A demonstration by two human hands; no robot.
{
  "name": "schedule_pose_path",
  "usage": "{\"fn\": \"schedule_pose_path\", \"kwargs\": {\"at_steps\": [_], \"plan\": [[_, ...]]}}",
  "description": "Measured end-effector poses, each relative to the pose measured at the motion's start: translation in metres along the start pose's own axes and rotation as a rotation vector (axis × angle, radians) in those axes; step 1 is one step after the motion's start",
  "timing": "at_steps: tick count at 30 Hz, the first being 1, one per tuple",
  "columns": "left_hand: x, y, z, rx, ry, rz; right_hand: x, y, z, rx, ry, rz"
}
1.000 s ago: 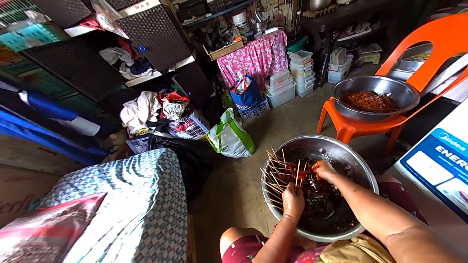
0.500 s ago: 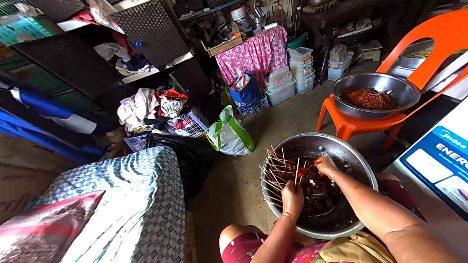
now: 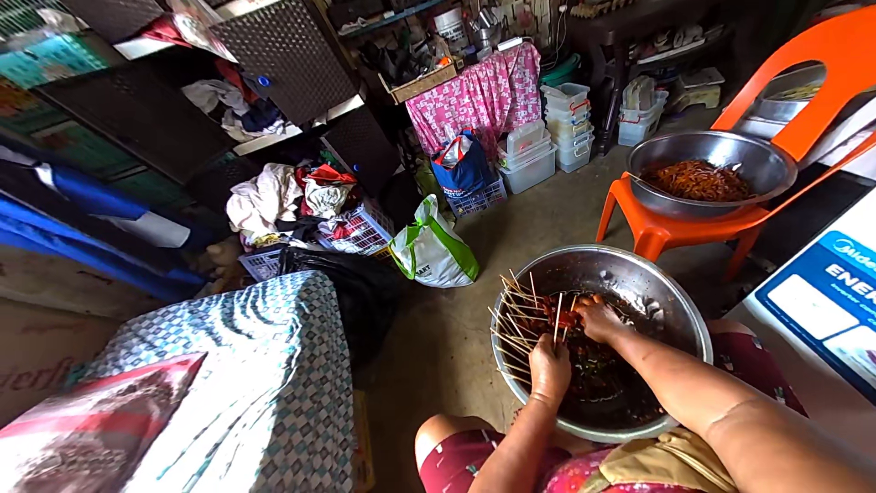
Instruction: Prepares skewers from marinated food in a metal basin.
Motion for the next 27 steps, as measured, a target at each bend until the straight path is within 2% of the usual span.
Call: {"fn": "schedule_pose_path", "kwargs": {"at_steps": [5,8,11,14,16,21,23,27], "plan": [[0.004,0.005,0.0,0.007,0.014,0.001,0.029,0.013,-0.013,-0.221,-0.04,0.079],[0.002,0.003,0.0,0.004,0.01,0.003,0.021,0.038,-0.002,-0.379,0.007,0.189],[-0.001,-0.001,0.002,0.027,-0.012,0.003,0.014,0.057,0.013,-0.388,0.172,0.345],[-0.001,-0.001,0.004,0.024,-0.016,0.006,0.022,0.055,0.016,-0.334,0.237,0.466],[-0.001,-0.001,0.003,0.018,-0.02,-0.001,0.022,0.05,0.012,-0.387,0.239,0.631],[-0.003,-0.001,0.002,0.002,-0.059,-0.037,0.033,0.032,-0.003,-0.717,0.112,1.306],[-0.003,0.0,0.002,-0.01,-0.076,-0.031,0.033,0.03,-0.003,-0.744,0.084,1.449],[-0.002,0.002,0.0,-0.017,-0.09,-0.013,0.038,0.021,-0.009,-0.715,0.083,1.553]]}}
Point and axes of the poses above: each hand's wrist, its own z-axis towards the middle knuckle, its own x-axis out of the back of the hand, y = z × x, the point moved 4 cm from there along z, towards the middle knuckle, and after that the axes turned 14 degrees about y, right-handed, at the moved point
